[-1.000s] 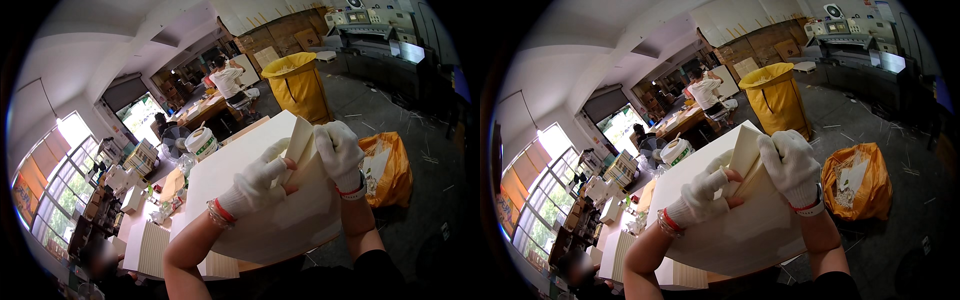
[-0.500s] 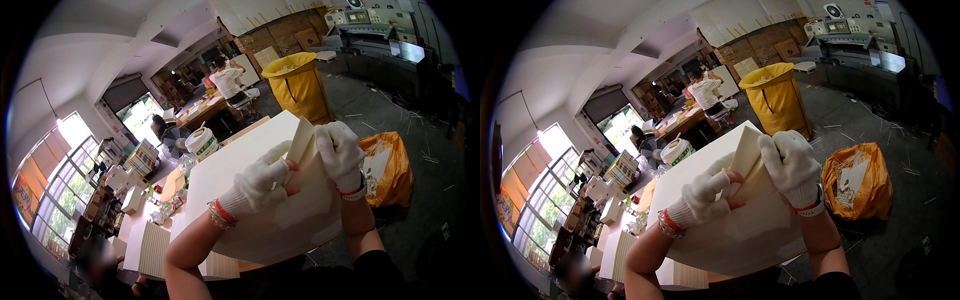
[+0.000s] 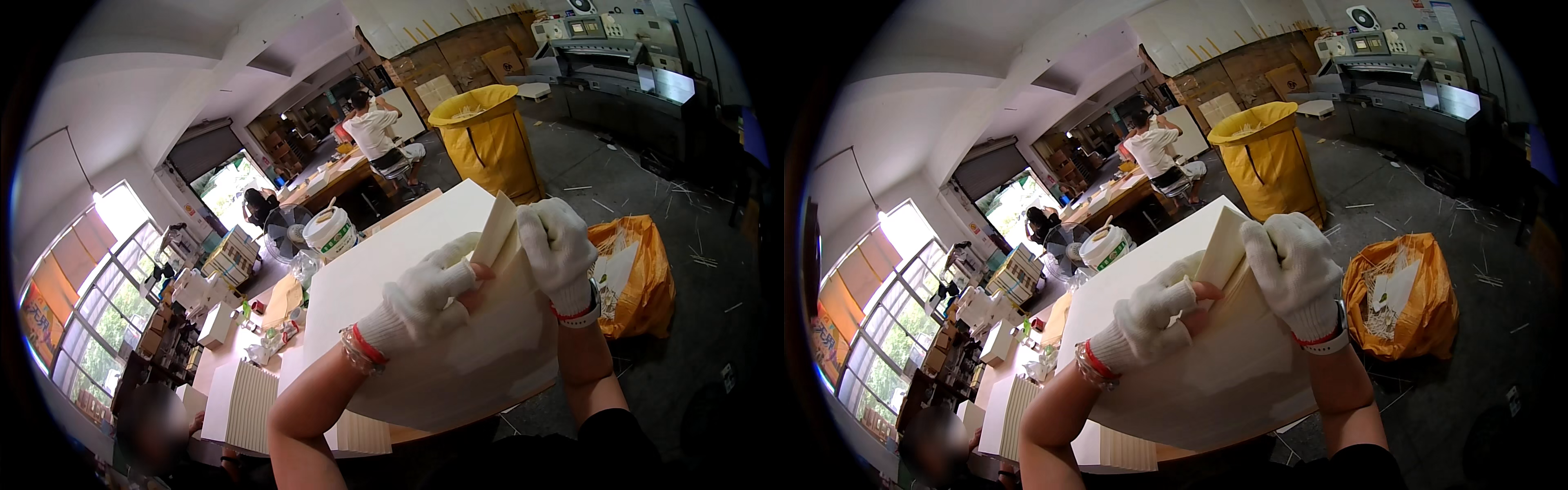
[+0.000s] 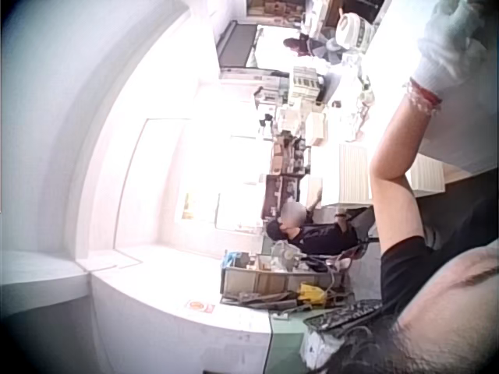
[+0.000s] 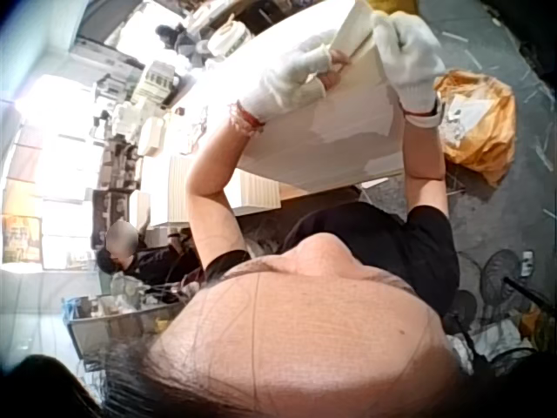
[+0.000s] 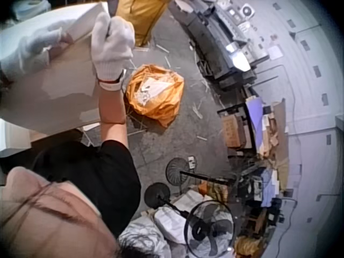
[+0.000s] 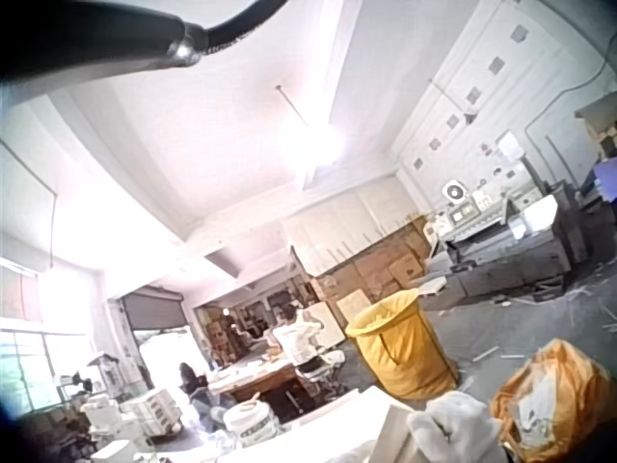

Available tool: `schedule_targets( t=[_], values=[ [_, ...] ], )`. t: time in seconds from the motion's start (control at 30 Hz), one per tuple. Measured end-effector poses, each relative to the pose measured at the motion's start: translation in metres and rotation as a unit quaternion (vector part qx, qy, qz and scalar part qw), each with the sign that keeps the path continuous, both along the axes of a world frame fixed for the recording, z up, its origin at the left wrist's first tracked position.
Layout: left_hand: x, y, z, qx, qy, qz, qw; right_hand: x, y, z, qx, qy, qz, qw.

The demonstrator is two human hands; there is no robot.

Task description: The person folds white paperboard sheets into box shapes by hand. They repeatedly pick up a sheet, fold the edges to form a rectangular prism, and place the finished box onto a stack on the table.

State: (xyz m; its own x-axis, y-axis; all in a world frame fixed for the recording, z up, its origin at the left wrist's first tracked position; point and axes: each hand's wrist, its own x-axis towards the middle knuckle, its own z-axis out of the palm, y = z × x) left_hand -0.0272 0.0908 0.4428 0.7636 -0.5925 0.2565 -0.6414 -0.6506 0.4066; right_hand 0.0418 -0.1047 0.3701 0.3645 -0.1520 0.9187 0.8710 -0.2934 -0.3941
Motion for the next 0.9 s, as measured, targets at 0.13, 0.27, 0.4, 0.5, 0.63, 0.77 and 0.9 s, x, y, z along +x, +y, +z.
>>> schedule_targets(
  t=[0.13,0.27,0.4,0.5,0.63,0.77,0.9],
  values=[
    [0.003,0.003,-0.009,-0.001,-0.112,-0.006,0.994,0.001,0.002,0.000,-0.008,-0.068,-0.020,0.997],
    [0.005,0.006,-0.012,-0.008,-0.069,0.017,0.997,0.001,0.000,-0.001,-0.027,-0.081,-0.041,0.995],
    [0.007,0.011,-0.014,-0.019,-0.087,-0.015,0.996,-0.001,-0.001,0.001,-0.008,-0.027,0.011,1.000],
    [0.002,0.007,-0.006,0.017,-0.076,-0.025,0.997,-0.005,0.000,0.003,0.005,0.011,0.022,1.000],
    [0.001,0.003,-0.002,-0.030,0.024,-0.010,0.999,0.000,-0.002,-0.001,-0.027,-0.019,-0.017,0.999],
    [0.002,0.006,-0.010,-0.016,-0.085,0.000,0.996,0.002,0.001,-0.003,-0.022,-0.075,-0.029,0.997],
    [0.007,0.007,-0.014,-0.020,-0.071,0.010,0.997,0.001,-0.001,-0.003,-0.026,-0.083,-0.038,0.995]
  ],
)
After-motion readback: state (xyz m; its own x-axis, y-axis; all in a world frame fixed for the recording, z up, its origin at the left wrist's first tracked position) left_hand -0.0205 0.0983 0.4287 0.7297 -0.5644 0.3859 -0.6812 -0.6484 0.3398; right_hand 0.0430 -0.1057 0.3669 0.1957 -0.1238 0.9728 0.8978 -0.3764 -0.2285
